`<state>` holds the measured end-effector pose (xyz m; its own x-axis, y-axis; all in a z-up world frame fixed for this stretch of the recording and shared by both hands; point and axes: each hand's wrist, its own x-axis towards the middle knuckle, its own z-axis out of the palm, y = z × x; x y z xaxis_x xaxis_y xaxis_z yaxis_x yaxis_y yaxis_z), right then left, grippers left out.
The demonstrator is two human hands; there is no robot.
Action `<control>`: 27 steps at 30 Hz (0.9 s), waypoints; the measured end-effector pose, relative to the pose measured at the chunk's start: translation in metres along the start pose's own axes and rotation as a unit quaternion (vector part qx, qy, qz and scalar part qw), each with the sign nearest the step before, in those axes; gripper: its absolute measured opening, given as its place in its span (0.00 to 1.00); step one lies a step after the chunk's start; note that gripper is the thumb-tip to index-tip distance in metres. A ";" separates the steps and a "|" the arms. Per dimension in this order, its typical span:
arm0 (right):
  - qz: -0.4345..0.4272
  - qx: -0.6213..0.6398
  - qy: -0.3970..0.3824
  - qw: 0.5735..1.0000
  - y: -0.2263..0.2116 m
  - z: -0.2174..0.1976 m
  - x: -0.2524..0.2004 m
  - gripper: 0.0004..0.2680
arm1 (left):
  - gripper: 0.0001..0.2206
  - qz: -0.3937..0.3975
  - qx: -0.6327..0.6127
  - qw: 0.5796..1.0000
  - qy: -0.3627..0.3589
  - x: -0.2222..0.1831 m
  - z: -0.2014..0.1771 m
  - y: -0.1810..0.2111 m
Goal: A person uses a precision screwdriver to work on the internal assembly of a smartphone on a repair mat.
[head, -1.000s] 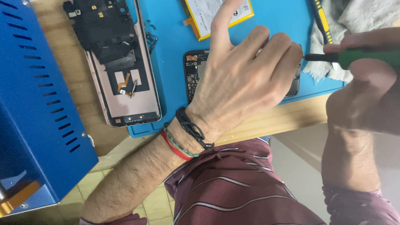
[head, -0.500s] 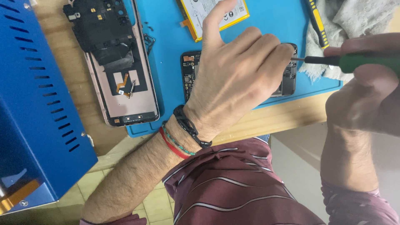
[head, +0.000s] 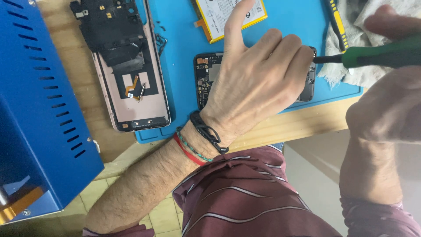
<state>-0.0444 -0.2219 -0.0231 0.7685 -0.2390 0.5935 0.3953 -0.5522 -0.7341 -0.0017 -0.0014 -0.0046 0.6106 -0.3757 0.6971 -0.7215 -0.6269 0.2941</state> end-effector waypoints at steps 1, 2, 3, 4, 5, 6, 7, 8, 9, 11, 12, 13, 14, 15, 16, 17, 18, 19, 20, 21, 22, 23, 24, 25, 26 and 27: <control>0.000 0.000 -0.001 1.000 0.003 0.000 -0.002 0.06 | 0.16 -0.001 0.000 1.000 0.000 0.000 0.001 0.001; -0.008 0.002 0.016 1.000 0.006 0.000 -0.004 0.07 | 0.15 -0.004 0.000 1.000 -0.001 0.000 0.002 0.001; -0.016 0.005 0.033 0.999 0.009 0.001 -0.006 0.08 | 0.14 -0.008 0.000 1.000 -0.001 0.000 0.003 0.002; -0.016 0.005 0.033 0.999 -0.010 0.018 -0.001 0.08 | 0.14 -0.007 0.001 1.000 -0.001 0.000 0.004 0.002; -0.014 -0.017 -0.019 1.000 -0.028 0.036 0.004 0.07 | 0.14 -0.001 -0.001 1.000 0.003 -0.001 0.006 0.001; -0.010 -0.039 -0.071 0.997 -0.046 0.054 0.009 0.10 | 0.14 0.005 -0.002 1.000 0.006 -0.001 0.007 0.001; -0.011 -0.039 -0.070 0.997 -0.064 0.066 0.014 0.10 | 0.14 0.005 -0.002 1.000 0.007 -0.001 0.007 0.002; -0.004 -0.072 -0.149 0.986 -0.081 0.079 0.019 0.15 | 0.14 -0.001 0.002 1.000 0.003 0.000 0.007 0.002; 0.007 -0.104 -0.226 0.969 -0.098 0.091 0.024 0.22 | 0.14 -0.007 0.007 1.000 -0.001 0.000 0.007 0.002; 0.058 -0.073 -0.183 0.979 -0.059 0.033 0.016 0.15 | 0.13 -0.010 0.004 1.000 0.001 0.003 0.008 0.005; 0.111 -0.040 -0.142 0.983 -0.039 0.004 0.012 0.07 | 0.12 -0.014 0.001 1.000 0.002 0.004 0.008 0.006; 0.111 -0.039 -0.142 0.983 -0.034 -0.001 0.011 0.07 | 0.12 -0.014 0.002 1.000 0.002 0.005 0.008 0.006; 0.071 -0.042 -0.145 0.986 -0.029 -0.005 0.010 0.07 | 0.10 -0.022 -0.007 1.000 -0.007 0.006 0.008 0.006; 0.032 -0.047 -0.148 0.987 -0.025 -0.011 0.009 0.08 | 0.09 -0.029 -0.016 0.999 -0.016 0.007 0.009 0.007; 0.032 -0.047 -0.148 0.987 -0.023 -0.010 0.009 0.08 | 0.09 -0.029 -0.016 0.999 -0.016 0.005 0.009 0.007; 0.039 -0.050 -0.147 0.987 -0.022 -0.010 0.010 0.07 | 0.14 -0.047 0.018 0.996 -0.070 0.004 0.010 0.008; 0.047 -0.053 -0.146 0.987 -0.020 -0.009 0.011 0.07 | 0.19 -0.063 0.052 0.989 -0.124 0.002 0.010 0.008; 0.048 -0.053 -0.146 0.987 -0.015 -0.011 0.010 0.07 | 0.19 -0.063 0.051 0.989 -0.124 0.001 0.012 0.008; -0.005 -0.037 -0.153 0.987 -0.010 -0.012 0.010 0.07 | 0.20 -0.059 0.053 0.988 -0.134 0.000 0.014 0.008; -0.057 -0.021 -0.161 0.985 -0.005 -0.012 0.009 0.09 | 0.21 -0.055 0.055 0.987 -0.144 -0.001 0.015 0.008; -0.056 -0.020 -0.161 0.985 -0.006 -0.011 0.010 0.09 | 0.21 -0.055 0.056 0.986 -0.145 0.000 0.014 0.008; -0.073 -0.017 -0.166 0.983 -0.006 -0.010 0.011 0.10 | 0.20 -0.055 0.061 0.987 -0.138 0.001 0.014 0.009; -0.089 -0.015 -0.171 0.981 -0.007 -0.009 0.012 0.10 | 0.20 -0.055 0.066 0.988 -0.131 0.003 0.013 0.010; -0.089 -0.015 -0.171 0.981 -0.009 -0.010 0.012 0.10 | 0.20 -0.055 0.066 0.988 -0.131 0.002 0.013 0.010; -0.069 -0.043 -0.173 0.982 -0.011 -0.012 0.013 0.10 | 0.20 -0.056 0.059 0.987 -0.138 0.002 0.014 0.010; -0.048 -0.071 -0.174 0.981 -0.014 -0.012 0.013 0.10 | 0.20 -0.058 0.052 0.986 -0.145 0.001 0.014 0.010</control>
<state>-0.0462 -0.2274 -0.0014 0.8658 0.0938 0.4916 0.4201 -0.6701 -0.6120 -0.0036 -0.0172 -0.0100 0.7653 -0.4675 0.4424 -0.6136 -0.7375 0.2822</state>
